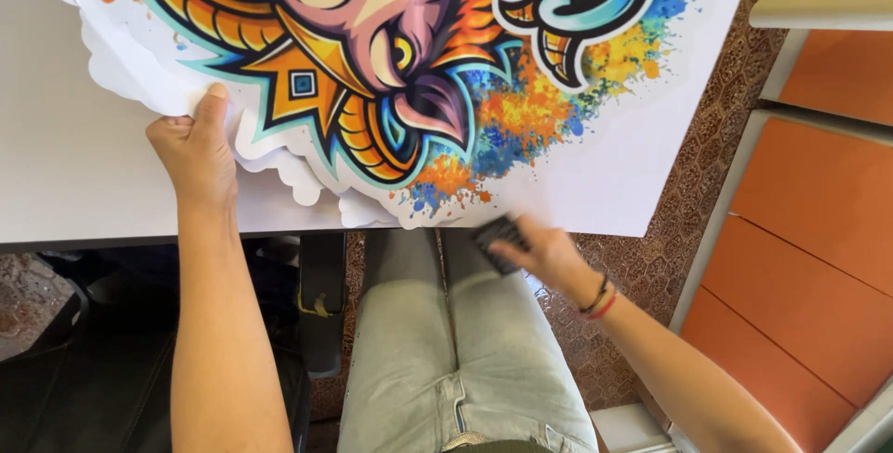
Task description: Applying a large printed decal to a surface by peeling the backing and smoothing it with a squeegee.
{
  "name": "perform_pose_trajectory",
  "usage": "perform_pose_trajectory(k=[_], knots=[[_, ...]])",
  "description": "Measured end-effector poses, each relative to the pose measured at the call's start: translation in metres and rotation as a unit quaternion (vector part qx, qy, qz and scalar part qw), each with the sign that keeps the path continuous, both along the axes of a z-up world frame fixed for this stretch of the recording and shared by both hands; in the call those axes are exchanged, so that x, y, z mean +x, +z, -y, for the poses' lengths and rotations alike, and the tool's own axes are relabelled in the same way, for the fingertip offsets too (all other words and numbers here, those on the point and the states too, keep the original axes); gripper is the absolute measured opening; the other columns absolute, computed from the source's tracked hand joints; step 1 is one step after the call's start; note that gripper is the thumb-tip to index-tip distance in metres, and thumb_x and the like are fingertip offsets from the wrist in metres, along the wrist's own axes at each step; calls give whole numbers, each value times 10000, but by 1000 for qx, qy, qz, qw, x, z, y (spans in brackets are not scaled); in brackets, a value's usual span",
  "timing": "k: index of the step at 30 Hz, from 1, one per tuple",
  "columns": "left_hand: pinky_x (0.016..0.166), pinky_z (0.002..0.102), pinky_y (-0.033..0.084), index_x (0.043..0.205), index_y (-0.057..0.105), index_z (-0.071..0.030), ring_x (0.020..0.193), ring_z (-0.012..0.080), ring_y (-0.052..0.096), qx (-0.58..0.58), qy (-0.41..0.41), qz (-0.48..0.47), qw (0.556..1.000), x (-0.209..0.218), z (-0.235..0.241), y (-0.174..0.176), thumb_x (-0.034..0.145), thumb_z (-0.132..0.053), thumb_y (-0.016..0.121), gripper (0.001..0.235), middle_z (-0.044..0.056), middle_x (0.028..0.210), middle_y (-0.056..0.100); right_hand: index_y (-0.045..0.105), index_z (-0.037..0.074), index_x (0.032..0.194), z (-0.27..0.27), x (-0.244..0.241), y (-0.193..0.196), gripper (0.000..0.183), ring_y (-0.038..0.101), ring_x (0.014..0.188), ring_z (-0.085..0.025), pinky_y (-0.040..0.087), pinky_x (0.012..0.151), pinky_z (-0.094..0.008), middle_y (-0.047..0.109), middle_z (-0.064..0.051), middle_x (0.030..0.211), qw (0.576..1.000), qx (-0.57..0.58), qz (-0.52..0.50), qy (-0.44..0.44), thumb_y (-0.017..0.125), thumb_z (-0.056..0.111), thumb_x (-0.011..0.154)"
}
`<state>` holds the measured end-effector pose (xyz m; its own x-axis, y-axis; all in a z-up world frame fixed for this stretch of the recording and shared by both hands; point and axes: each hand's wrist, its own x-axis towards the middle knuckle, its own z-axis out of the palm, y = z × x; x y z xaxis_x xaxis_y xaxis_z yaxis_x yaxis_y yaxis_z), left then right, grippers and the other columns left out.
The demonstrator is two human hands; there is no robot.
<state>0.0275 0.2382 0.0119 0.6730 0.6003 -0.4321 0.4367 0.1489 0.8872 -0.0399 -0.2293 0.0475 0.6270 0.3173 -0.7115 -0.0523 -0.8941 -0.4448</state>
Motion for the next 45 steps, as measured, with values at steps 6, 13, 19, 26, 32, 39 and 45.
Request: perform_pose_trajectory(k=[6,13,19,26,32,39,45], knots=[[711,290,436,758,518,-149,792,63,477,40,5,-4,999,-12,2,-17,1034,-184,774,378,-101,789,497,502,53,1057,-6,109,-9,321,594,641,-175,484,468,-314,618,-70,840,936,40,170,-304,620,351,1078],[775,254,530,875,680,-80,692,61,512,121,0,18,992,-7,18,-8,1106,-153,665,243,-5,722,566,499,88,945,-12,125,-33,474,620,552,-229,466,525,-374,603,-143,616,926,64,273,-251,710,482,1103],[911,297,553,1030,719,-45,850,68,562,95,7,60,994,-10,22,-13,1106,-212,655,194,21,867,659,534,64,963,-7,123,-39,464,622,604,-219,481,546,-358,624,-133,676,917,72,281,-274,720,465,1106],[973,320,554,1098,709,-47,913,84,612,97,13,63,993,-15,26,-24,1103,-219,657,179,40,942,685,526,84,998,-25,125,-28,412,636,459,-169,533,464,-268,659,-67,587,933,98,230,-258,664,454,1115],[969,351,542,1173,685,0,934,120,603,143,17,76,987,-5,34,1,1115,-194,641,208,72,976,660,506,28,1009,-44,99,-49,588,690,760,-540,517,636,-590,651,-298,698,947,3,274,-170,674,591,1021],[977,389,539,1187,677,37,954,159,618,181,5,77,980,0,35,9,1123,-163,639,213,101,981,633,569,70,972,-40,95,-40,506,707,629,-401,522,553,-477,640,-192,628,949,11,259,-182,692,558,1022],[982,410,523,1210,671,59,988,178,607,191,16,83,978,-2,39,3,1108,-150,653,233,128,1013,629,568,93,1002,-19,86,-41,527,717,678,-397,536,610,-509,680,-188,687,942,-8,252,-223,678,607,1040]])
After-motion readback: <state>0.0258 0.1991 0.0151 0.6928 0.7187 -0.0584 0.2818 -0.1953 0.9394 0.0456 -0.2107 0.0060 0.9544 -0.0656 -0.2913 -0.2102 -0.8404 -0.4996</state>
